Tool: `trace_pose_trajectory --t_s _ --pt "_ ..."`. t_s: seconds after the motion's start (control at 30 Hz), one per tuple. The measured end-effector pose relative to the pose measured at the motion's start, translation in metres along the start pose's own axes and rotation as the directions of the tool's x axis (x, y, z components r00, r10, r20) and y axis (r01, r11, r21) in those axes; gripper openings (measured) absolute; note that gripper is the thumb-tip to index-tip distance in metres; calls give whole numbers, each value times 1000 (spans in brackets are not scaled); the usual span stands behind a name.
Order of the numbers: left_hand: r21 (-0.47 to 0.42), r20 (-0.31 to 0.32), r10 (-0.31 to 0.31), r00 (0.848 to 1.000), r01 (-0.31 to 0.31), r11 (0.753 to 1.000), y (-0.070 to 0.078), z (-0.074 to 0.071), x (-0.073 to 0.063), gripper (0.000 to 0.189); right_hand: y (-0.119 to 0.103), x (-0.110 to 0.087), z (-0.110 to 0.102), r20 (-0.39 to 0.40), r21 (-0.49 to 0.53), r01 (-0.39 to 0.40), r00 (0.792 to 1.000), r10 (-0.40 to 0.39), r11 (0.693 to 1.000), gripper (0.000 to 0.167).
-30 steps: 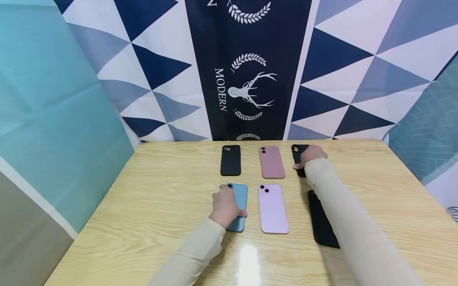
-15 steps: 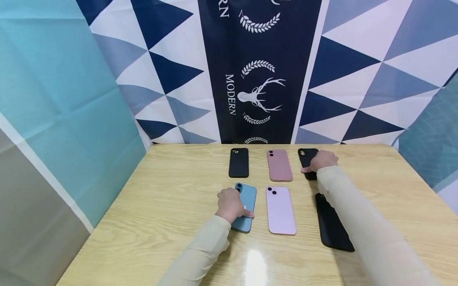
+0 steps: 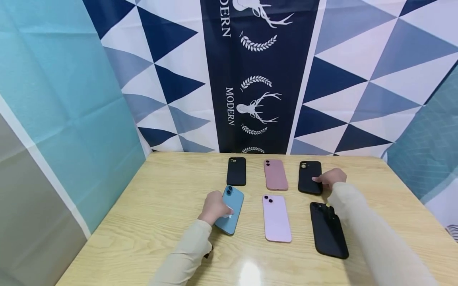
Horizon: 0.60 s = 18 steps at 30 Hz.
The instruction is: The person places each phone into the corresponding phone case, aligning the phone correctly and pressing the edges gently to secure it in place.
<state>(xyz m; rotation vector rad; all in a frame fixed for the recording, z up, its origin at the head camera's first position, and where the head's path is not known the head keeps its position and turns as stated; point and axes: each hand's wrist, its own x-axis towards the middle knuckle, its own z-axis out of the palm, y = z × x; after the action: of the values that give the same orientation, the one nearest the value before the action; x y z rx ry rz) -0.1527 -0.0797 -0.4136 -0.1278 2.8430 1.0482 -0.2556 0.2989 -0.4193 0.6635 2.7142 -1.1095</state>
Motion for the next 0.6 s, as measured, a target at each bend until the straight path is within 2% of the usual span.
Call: trace_pose_trajectory --t_s 0.1,0.2,0.27,0.33,0.43,0.6 --pt "-103 29 -16 999 19 995 -7 -9 5 23 -2 -2 -5 31 145 -40 999 36 989 48" --pt "-175 70 -31 997 43 984 -13 -14 9 13 -2 -3 -10 63 322 -99 995 83 942 66" --pt "-207 99 -46 994 66 976 -18 -15 11 11 1 -1 -12 87 387 -137 990 112 912 71" --pt "-230 115 -56 992 82 970 -24 -15 11 15 5 0 -11 110 404 -167 985 133 899 72" --pt "-277 131 -75 989 109 955 -32 -13 8 18 9 -3 -8 155 433 -184 980 128 882 61" --pt "-377 150 -143 978 191 906 -40 -15 0 30 7 -17 -4 206 506 -156 977 57 849 55"
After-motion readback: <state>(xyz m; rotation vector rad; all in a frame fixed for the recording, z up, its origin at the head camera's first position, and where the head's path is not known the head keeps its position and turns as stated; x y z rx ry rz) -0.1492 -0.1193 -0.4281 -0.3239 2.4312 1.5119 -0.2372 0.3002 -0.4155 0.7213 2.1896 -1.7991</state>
